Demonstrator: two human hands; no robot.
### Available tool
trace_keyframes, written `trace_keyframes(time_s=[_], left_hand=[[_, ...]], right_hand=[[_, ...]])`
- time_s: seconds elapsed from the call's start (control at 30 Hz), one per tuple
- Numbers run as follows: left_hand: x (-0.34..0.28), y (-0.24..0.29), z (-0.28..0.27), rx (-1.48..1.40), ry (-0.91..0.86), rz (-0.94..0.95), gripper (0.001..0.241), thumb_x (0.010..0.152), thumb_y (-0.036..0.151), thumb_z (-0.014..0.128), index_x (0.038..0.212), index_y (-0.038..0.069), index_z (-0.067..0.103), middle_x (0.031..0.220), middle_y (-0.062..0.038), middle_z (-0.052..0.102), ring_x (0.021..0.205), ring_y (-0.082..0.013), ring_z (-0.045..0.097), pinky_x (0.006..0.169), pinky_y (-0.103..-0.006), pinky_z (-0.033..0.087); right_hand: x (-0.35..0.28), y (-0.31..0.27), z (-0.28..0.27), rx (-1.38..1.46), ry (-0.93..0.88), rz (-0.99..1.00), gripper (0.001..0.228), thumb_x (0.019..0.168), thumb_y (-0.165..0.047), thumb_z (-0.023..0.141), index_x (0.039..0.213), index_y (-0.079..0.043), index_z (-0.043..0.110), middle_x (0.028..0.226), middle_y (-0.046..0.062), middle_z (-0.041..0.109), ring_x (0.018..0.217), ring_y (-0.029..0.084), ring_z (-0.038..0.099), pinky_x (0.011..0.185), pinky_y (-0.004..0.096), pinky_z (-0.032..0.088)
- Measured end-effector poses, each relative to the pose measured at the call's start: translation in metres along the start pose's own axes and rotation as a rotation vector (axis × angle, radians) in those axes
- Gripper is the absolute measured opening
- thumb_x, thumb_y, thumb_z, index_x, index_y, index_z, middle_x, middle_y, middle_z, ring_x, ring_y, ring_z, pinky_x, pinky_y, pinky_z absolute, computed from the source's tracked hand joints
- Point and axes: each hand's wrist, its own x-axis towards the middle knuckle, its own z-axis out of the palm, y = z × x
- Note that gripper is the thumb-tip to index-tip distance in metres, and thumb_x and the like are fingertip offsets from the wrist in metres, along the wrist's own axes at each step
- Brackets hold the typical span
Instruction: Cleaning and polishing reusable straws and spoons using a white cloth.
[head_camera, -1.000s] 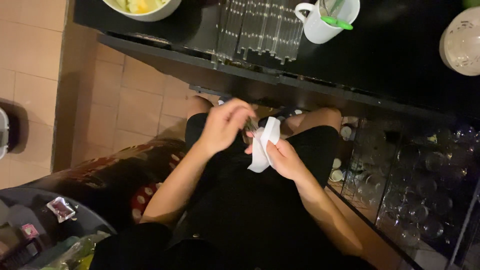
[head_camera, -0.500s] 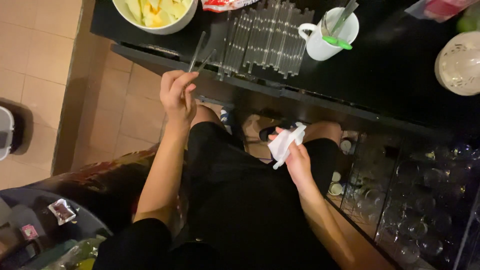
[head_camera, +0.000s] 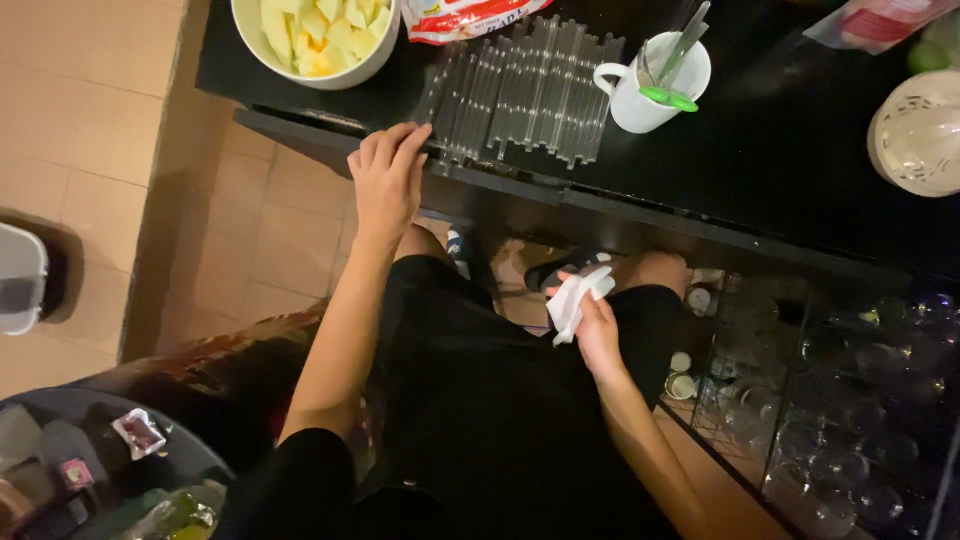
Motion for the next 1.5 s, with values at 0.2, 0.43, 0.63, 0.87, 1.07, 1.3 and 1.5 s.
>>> trace_keyframes(time_s=[0.2, 0.43, 0.63, 0.87, 1.07, 1.3, 1.5], left_hand=[[0.011, 0.012, -0.009, -0.052, -0.086, 0.003, 0.047, 0.099, 0.009, 0.068, 0.146, 0.013, 0.059, 0.138, -0.005, 0.061, 0.123, -0.0278, 0.054, 0.101, -0.0435, 0.037], [0.016, 0.023, 0.003, -0.263, 0.023, -0.11, 0.047, 0.1, 0.011, 0.067, 0.145, 0.009, 0.055, 0.146, -0.016, 0.053, 0.135, -0.036, 0.047, 0.113, -0.0457, 0.034], [0.072, 0.084, 0.013, -0.405, 0.078, -0.024, 0.034, 0.096, 0.007, 0.07, 0.129, 0.011, 0.064, 0.136, -0.012, 0.06, 0.13, -0.0328, 0.052, 0.113, -0.0445, 0.037], [0.145, 0.147, 0.031, -0.513, -0.019, 0.265, 0.025, 0.098, 0.018, 0.075, 0.12, 0.01, 0.066, 0.113, -0.009, 0.064, 0.107, -0.0305, 0.06, 0.093, -0.0416, 0.048], [0.184, 0.148, 0.072, -0.477, 0.049, 0.127, 0.022, 0.098, 0.024, 0.076, 0.105, 0.007, 0.065, 0.089, -0.008, 0.062, 0.084, -0.0287, 0.063, 0.073, -0.0421, 0.05], [0.213, 0.146, 0.137, -0.646, -0.088, -0.008, 0.034, 0.094, 0.039, 0.078, 0.089, 0.006, 0.071, 0.076, -0.002, 0.074, 0.068, -0.0198, 0.072, 0.061, -0.0369, 0.055], [0.207, 0.139, 0.144, -0.746, -0.08, -0.142, 0.035, 0.093, 0.037, 0.078, 0.091, 0.003, 0.071, 0.07, -0.004, 0.071, 0.062, -0.0154, 0.067, 0.058, -0.0341, 0.052]], right_hand=[[0.006, 0.002, -0.003, -0.004, 0.079, 0.026, 0.049, 0.111, -0.029, 0.036, 0.143, 0.001, 0.055, 0.122, 0.018, 0.071, 0.109, 0.023, 0.067, 0.099, 0.034, 0.051], [0.011, -0.001, -0.01, 0.143, 0.021, -0.049, 0.048, 0.11, -0.028, 0.04, 0.148, 0.001, 0.051, 0.129, 0.009, 0.065, 0.118, 0.017, 0.061, 0.105, 0.031, 0.045], [0.016, 0.002, -0.017, 0.244, -0.004, -0.05, 0.053, 0.112, -0.029, 0.043, 0.157, -0.003, 0.045, 0.128, -0.002, 0.059, 0.115, 0.012, 0.053, 0.103, 0.026, 0.039], [0.009, -0.014, -0.004, 0.306, -0.042, -0.009, 0.053, 0.109, -0.029, 0.042, 0.157, -0.006, 0.043, 0.128, -0.001, 0.062, 0.111, 0.013, 0.058, 0.099, 0.028, 0.044], [0.018, 0.011, -0.025, 0.364, -0.064, -0.02, 0.054, 0.113, -0.032, 0.046, 0.16, -0.006, 0.045, 0.125, 0.0, 0.061, 0.108, 0.014, 0.057, 0.096, 0.029, 0.044], [0.023, 0.002, -0.015, 0.338, 0.002, -0.021, 0.055, 0.107, -0.033, 0.045, 0.153, -0.003, 0.045, 0.15, -0.002, 0.055, 0.131, 0.012, 0.053, 0.111, 0.028, 0.039], [0.025, 0.007, -0.025, 0.349, -0.016, -0.03, 0.055, 0.112, -0.034, 0.042, 0.16, -0.007, 0.042, 0.145, 0.001, 0.054, 0.127, 0.016, 0.052, 0.109, 0.031, 0.038]])
